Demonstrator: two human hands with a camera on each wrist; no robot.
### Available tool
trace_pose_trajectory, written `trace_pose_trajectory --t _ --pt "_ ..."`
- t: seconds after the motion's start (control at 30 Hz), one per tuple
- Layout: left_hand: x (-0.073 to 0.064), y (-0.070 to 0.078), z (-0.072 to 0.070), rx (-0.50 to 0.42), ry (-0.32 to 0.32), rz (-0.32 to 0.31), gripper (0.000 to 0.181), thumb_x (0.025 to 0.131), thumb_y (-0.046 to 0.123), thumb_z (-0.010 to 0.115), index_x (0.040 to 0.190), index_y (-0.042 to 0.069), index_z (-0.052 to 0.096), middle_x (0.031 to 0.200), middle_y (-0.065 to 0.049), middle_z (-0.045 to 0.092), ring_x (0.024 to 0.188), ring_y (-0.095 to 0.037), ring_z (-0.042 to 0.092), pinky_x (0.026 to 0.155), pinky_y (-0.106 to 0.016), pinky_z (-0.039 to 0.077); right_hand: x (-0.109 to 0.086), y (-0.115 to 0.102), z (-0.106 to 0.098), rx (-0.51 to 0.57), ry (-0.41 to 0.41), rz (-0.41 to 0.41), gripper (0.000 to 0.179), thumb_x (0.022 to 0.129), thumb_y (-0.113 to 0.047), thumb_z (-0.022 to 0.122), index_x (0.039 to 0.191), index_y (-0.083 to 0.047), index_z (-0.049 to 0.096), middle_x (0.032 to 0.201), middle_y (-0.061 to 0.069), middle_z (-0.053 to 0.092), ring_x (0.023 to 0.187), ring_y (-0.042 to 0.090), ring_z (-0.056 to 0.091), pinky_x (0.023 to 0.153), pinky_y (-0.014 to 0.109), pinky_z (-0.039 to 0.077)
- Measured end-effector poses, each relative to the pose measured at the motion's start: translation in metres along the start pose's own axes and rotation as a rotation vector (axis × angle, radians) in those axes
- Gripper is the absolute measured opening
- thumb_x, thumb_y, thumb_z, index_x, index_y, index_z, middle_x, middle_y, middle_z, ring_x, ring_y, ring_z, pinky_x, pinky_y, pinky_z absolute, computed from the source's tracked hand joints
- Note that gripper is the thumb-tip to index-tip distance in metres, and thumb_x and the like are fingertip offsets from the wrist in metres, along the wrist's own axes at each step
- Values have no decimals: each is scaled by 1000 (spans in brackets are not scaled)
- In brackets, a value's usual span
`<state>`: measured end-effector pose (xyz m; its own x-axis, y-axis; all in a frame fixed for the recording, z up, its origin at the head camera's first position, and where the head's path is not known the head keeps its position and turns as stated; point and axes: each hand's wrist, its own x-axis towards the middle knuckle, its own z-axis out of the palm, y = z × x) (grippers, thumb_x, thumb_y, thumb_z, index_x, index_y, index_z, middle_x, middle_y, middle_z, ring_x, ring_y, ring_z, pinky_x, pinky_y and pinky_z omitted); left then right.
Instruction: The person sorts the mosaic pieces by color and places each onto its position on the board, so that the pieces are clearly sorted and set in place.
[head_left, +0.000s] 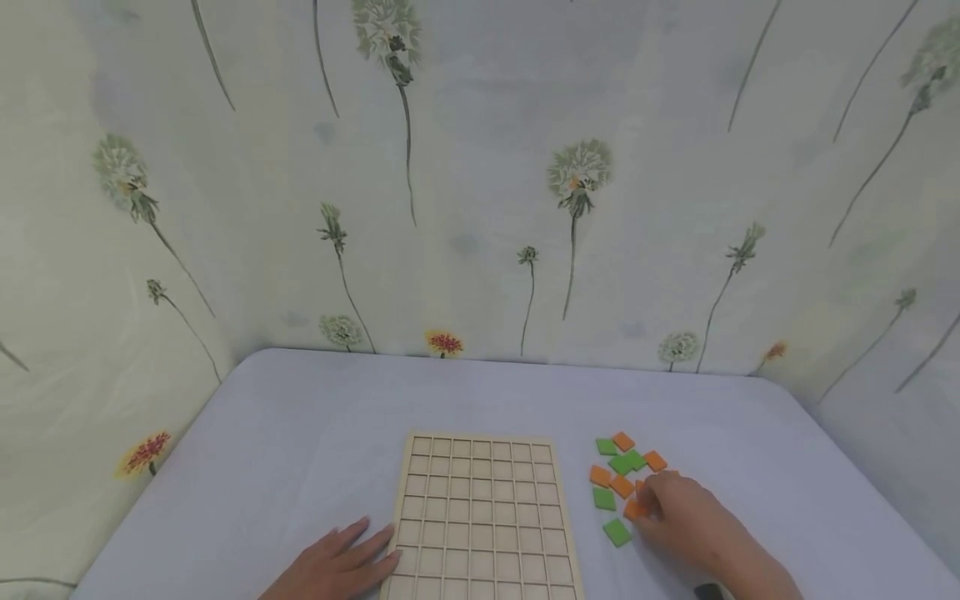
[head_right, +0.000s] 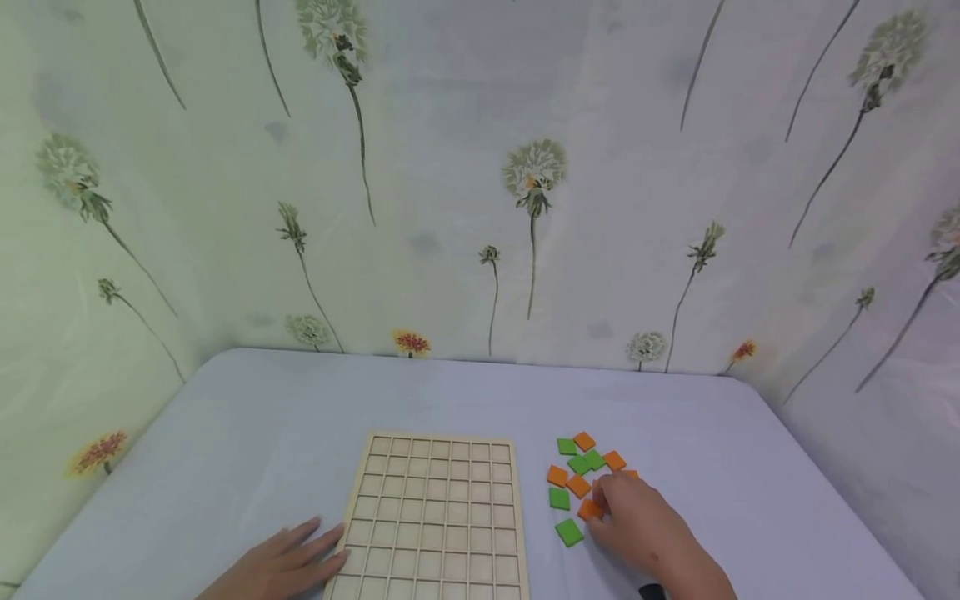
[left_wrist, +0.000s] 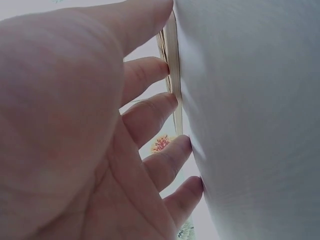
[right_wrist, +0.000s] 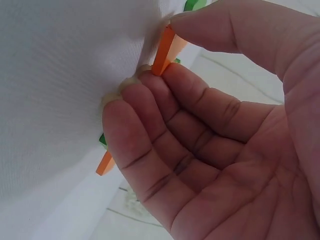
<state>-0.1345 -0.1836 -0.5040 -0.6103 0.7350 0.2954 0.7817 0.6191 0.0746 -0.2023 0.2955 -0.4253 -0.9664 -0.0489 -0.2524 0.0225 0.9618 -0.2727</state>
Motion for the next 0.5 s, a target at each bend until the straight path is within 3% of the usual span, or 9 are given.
trace_pose_trajectory --t 0.23,0.33,0.5 --pt "-1 1 1 -22 2 -9 62 97 59 64 144 19 66 150 -4 60 130 -38 60 90 -53 56 0 1 0 26 14 -20 23 88 -12 81 107 -1 74 86 0 63 78 18 54 73 40 54" --pt "-1 1 0 -12 15 -1 62 96 59 65 144 19 66 149 -5 60 129 -38 61 90 -53 56 0 1 0 29 24 -44 21 88 -12 81 106 -3 75 86 -1 64 79 18 54 73 40 54" --pt "-1 0 1 -18 -16 -18 62 98 60 63 145 20 65 151 -4 59 131 -38 59 91 -53 55 -1 -1 -1 27 41 -104 17 88 -10 81 105 -8 79 88 -4 66 79 17 54 76 40 53"
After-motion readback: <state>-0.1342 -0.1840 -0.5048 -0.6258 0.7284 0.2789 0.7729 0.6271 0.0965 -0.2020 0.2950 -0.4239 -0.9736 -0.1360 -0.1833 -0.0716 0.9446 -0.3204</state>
